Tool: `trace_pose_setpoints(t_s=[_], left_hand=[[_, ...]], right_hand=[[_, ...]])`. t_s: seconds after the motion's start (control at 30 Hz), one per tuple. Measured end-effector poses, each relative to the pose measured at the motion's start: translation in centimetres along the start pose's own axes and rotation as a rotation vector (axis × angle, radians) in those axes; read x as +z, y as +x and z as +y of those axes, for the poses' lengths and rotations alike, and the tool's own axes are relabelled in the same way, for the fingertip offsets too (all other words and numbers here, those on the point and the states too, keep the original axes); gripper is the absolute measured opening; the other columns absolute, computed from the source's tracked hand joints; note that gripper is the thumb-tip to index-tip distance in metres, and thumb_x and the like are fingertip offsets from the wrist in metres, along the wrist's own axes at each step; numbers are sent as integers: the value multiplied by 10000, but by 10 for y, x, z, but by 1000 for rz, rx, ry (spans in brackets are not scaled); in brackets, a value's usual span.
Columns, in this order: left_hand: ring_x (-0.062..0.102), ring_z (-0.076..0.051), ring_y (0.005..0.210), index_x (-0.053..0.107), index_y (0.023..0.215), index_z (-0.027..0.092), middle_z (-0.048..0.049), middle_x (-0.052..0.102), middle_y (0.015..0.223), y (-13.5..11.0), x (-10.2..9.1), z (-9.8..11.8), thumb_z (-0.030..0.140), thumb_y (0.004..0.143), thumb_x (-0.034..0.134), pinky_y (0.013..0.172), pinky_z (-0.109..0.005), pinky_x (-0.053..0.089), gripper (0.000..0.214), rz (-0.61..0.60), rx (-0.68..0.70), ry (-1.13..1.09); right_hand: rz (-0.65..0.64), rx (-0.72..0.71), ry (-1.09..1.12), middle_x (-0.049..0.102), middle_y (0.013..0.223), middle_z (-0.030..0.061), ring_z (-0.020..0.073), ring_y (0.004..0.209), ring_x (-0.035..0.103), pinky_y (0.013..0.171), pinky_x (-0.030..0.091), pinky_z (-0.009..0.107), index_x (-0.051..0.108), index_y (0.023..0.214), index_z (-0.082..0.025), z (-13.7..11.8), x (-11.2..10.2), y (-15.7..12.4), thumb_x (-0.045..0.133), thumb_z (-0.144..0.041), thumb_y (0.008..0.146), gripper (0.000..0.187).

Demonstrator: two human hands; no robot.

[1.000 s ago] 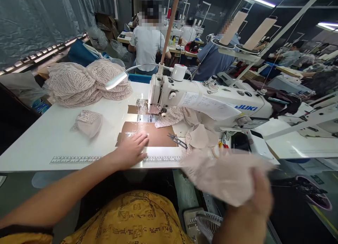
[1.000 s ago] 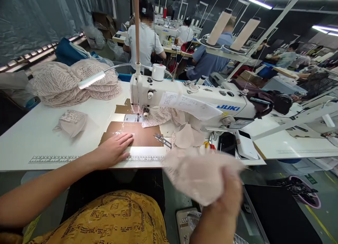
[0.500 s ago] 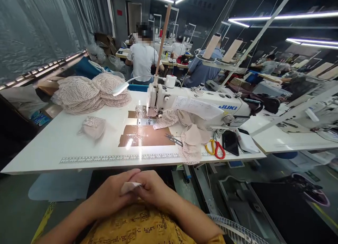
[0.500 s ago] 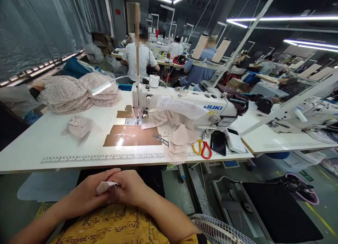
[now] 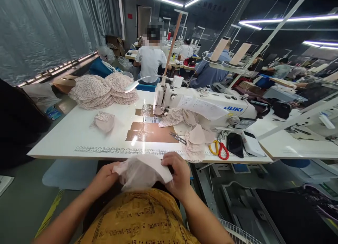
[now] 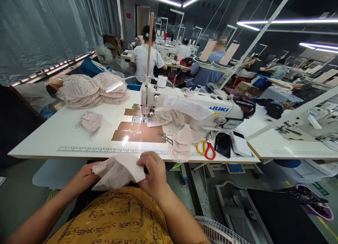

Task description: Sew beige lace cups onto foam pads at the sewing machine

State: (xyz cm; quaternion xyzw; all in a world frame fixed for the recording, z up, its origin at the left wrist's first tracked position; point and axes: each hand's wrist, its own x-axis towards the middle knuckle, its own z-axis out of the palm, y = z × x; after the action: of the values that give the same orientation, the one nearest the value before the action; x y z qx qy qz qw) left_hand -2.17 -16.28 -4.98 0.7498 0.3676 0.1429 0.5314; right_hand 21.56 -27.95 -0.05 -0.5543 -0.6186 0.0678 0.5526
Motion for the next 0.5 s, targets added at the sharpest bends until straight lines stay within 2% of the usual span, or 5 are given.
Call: trace_pose_setpoints(t_s=[0.1, 0.17, 0.27, 0.4, 0.5], left_hand=[[602, -201, 706, 662, 883, 159, -63, 657, 759, -2, 3, 19, 620, 909, 401, 662, -299, 497, 531, -358, 29, -196], [608, -188, 741, 662, 1017, 172, -69, 659, 837, -2, 6, 33, 621, 904, 431, 675, -285, 498, 517, -514, 74, -275], [591, -153, 737, 465, 1371, 226, -66, 629, 965, 7, 7, 43, 540, 887, 535, 653, -265, 502, 581, -428, 118, -334], [585, -168, 905, 319, 1471, 260, -94, 573, 1170, 38, 3, 45, 431, 868, 612, 781, -293, 515, 692, -145, 193, -160], [504, -261, 1226, 359, 1457, 232, -136, 509, 1349, 67, -1, 51, 466, 833, 635, 987, -378, 461, 721, -279, 230, -201]], right_hand=[[-261, 319, 300, 637, 853, 44, 181, 791, 589, 735, 484, 319, 582, 761, -215, 13, 16, 2, 682, -290, 751, 125], [-479, 551, 594, 590, 720, -6, 133, 669, 533, 658, 462, 265, 584, 734, -188, 24, 30, -1, 716, -386, 742, 238], [-600, 764, 905, 528, 612, -44, 93, 582, 459, 586, 404, 218, 606, 711, -154, 33, 45, -5, 793, -467, 665, 368], [-661, 824, 1080, 591, 636, -19, 122, 634, 544, 620, 423, 226, 676, 764, -134, 34, 42, 6, 834, -463, 628, 389], [-746, 769, 1099, 647, 714, 15, 166, 731, 602, 656, 447, 242, 711, 794, -136, 38, 31, 25, 829, -484, 631, 402]])
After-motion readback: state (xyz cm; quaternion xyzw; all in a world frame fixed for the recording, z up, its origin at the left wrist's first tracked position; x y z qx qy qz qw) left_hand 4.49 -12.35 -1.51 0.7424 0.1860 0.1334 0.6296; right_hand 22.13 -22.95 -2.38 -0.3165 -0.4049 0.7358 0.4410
